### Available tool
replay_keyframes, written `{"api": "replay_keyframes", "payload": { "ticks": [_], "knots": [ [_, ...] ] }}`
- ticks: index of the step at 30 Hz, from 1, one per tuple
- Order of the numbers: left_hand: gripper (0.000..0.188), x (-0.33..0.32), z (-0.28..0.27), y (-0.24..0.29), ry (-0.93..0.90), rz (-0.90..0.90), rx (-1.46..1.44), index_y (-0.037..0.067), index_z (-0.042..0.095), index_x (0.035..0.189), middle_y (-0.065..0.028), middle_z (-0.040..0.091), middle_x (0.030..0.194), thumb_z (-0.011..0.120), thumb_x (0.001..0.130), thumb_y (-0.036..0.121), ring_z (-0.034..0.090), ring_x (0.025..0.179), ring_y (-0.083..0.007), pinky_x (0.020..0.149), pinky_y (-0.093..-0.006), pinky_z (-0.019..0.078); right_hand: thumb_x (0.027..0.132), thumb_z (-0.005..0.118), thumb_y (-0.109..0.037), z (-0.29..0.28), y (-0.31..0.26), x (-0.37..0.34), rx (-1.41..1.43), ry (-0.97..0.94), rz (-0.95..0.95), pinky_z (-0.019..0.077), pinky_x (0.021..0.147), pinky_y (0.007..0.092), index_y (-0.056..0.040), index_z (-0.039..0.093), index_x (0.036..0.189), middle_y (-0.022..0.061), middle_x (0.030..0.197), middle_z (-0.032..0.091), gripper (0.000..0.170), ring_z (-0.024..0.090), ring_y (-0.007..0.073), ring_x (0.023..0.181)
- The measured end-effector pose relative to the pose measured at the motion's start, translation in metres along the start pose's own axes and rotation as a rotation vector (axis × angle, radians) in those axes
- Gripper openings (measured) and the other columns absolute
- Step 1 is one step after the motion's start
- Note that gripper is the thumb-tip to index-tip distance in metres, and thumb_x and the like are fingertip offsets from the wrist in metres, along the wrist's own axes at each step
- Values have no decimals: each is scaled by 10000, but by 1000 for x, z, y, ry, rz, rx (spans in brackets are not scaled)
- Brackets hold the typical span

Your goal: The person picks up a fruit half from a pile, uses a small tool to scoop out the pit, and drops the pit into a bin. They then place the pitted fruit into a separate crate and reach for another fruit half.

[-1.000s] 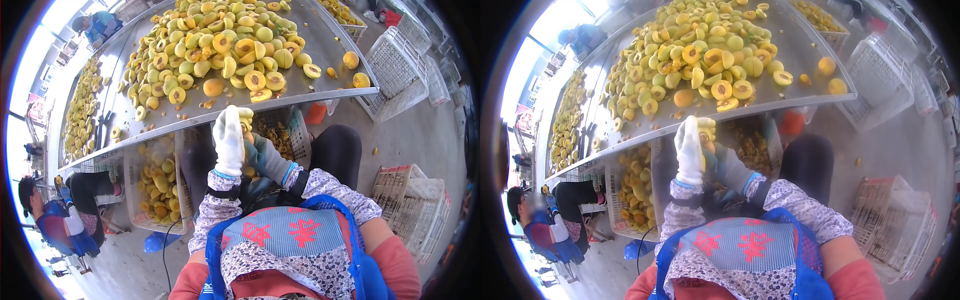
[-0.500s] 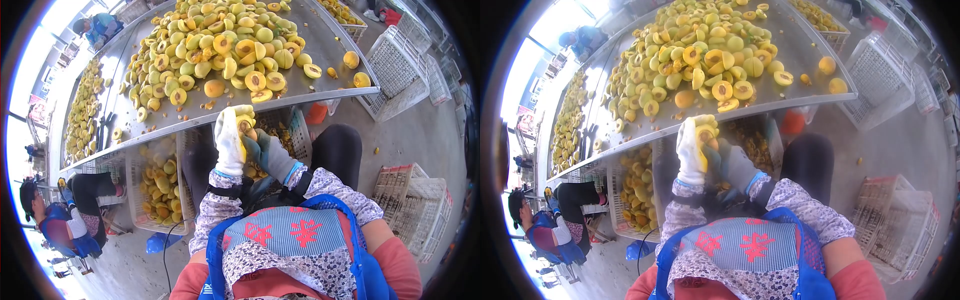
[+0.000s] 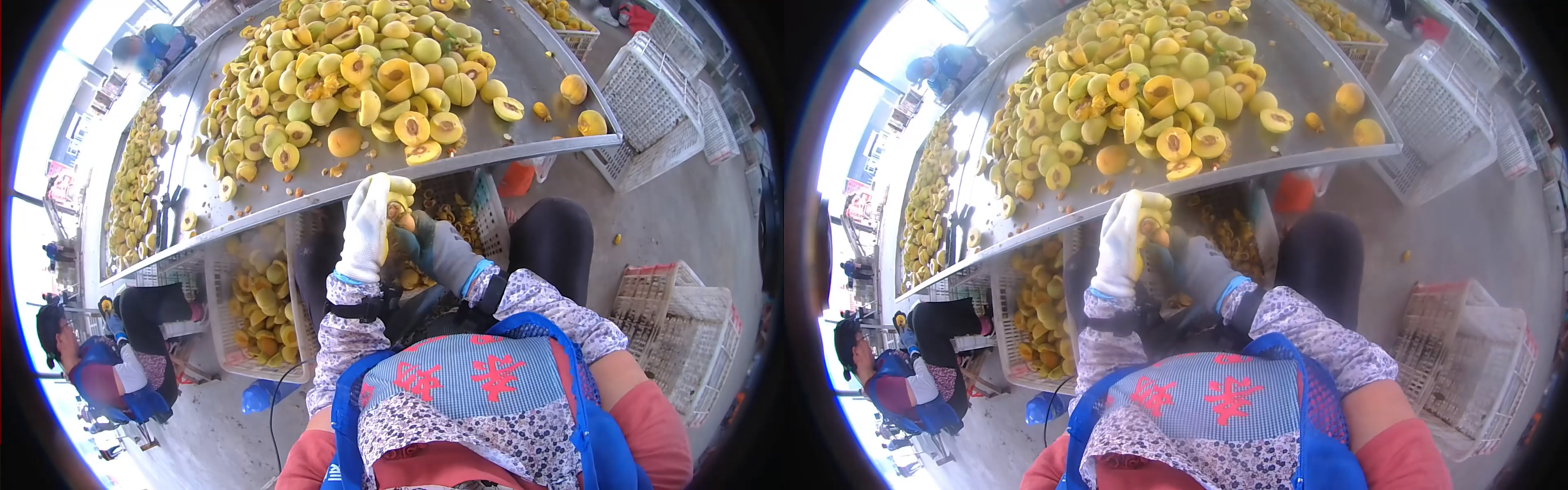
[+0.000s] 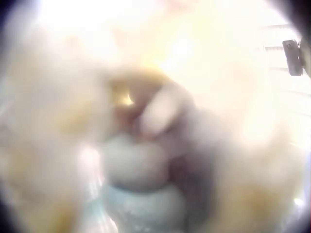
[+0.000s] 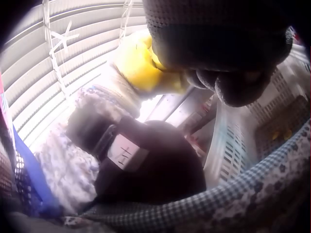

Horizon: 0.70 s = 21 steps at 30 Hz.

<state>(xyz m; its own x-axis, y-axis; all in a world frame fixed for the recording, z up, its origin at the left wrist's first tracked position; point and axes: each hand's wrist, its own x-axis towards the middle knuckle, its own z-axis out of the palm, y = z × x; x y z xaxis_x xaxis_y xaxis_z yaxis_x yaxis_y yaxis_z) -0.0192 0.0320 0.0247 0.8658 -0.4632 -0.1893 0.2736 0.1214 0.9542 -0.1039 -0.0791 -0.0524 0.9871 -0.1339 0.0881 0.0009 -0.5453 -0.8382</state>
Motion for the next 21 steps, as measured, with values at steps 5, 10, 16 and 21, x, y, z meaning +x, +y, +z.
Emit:
{"api": "replay_keyframes", "payload": {
  "ticks": [5,10,16,21],
  "knots": [
    [324,2,-6,13,-56,-144,232,-18,649,1045,-111,648,937,497,1021,266,618,694,-169,680,-301,505,980,601,-394,-13,-18,-2,-124,-114,237,543,735,457,-53,597,1147,252,891,682,380,668,445,885],
    [370,-3,-12,-6,-168,8,6,-30,609,1204,-169,648,1103,480,1035,273,661,835,-223,766,-335,532,1011,556,-369,-4,-5,-2,298,-75,303,541,771,401,-40,626,1161,220,950,710,368,714,347,911],
    [399,-6,-11,-7,-195,-34,-255,-12,604,1246,-158,666,1169,462,1066,314,666,997,-231,846,-329,551,1018,546,-384,-8,-11,-5,210,-22,216,537,793,373,-26,635,1149,166,948,720,392,710,264,908],
    [429,-7,3,-7,-63,-2,-124,10,628,1207,-150,685,1110,431,1073,366,666,937,-216,808,-315,554,1015,548,-399,-11,-16,-5,256,-25,237,538,799,380,-29,637,1147,177,964,716,402,711,288,926]
  ]
}}
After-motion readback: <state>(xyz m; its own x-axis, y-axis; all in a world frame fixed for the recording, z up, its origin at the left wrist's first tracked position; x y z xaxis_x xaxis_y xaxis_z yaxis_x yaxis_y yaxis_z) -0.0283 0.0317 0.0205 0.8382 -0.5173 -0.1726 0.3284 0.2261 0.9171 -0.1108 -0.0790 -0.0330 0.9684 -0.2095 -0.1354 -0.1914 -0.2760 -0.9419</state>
